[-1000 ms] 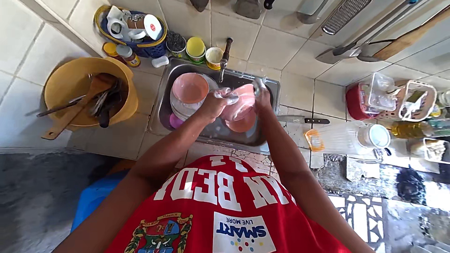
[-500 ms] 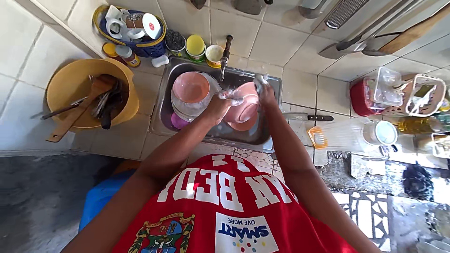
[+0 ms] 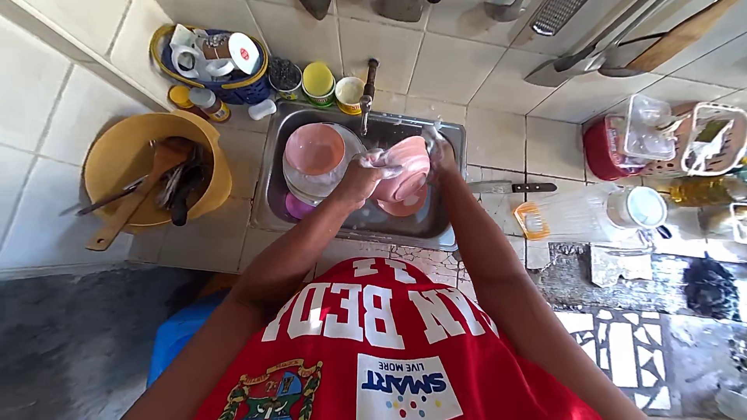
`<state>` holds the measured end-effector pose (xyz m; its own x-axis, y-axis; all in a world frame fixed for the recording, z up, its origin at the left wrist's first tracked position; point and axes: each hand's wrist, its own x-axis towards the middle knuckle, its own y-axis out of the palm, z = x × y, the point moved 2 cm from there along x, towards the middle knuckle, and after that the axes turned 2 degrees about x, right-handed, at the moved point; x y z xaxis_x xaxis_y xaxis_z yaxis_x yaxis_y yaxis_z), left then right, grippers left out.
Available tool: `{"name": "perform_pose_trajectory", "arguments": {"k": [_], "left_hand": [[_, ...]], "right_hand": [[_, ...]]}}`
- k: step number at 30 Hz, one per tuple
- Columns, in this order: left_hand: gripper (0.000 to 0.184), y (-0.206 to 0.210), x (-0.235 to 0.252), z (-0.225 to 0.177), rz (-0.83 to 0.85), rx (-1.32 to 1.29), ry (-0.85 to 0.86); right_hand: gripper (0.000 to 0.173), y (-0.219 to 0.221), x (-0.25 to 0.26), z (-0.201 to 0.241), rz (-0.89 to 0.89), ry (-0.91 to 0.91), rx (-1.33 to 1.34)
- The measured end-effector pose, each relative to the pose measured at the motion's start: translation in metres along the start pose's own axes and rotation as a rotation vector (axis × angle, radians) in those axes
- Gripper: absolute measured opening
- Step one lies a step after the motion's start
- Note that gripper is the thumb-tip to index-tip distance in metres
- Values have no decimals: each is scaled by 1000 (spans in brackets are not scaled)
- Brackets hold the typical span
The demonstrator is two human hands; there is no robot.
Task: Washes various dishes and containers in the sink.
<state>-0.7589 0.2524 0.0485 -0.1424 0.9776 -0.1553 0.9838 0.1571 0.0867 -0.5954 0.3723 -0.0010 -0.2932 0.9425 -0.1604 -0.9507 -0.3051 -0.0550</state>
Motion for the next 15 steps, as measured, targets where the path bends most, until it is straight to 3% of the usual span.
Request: {"name": "perform_pose_trajectory", "arguments": {"k": [1,3,6,9,13,15], "left_hand": [[23,-4,-3,3,33,-32,11],[25,-12,-4,10,120,-23,-47],[26,-16,2,14,225,171,-209],[26,6,10,6,68,336,-262],[31,2,12,-3,-76,168,-74],[30,-11,6,0,-130,-40,6]], "right_hand": [[40,-4,-2,-12,2,61,69],[42,-6,-5,-16,11,98,-41],[32,3,-7,17,135,27,-541],[38,44,-25,64,270,26,-861],[31,32,0,40,75,-107,-282],[41,17,1,12,23,63,18]]}}
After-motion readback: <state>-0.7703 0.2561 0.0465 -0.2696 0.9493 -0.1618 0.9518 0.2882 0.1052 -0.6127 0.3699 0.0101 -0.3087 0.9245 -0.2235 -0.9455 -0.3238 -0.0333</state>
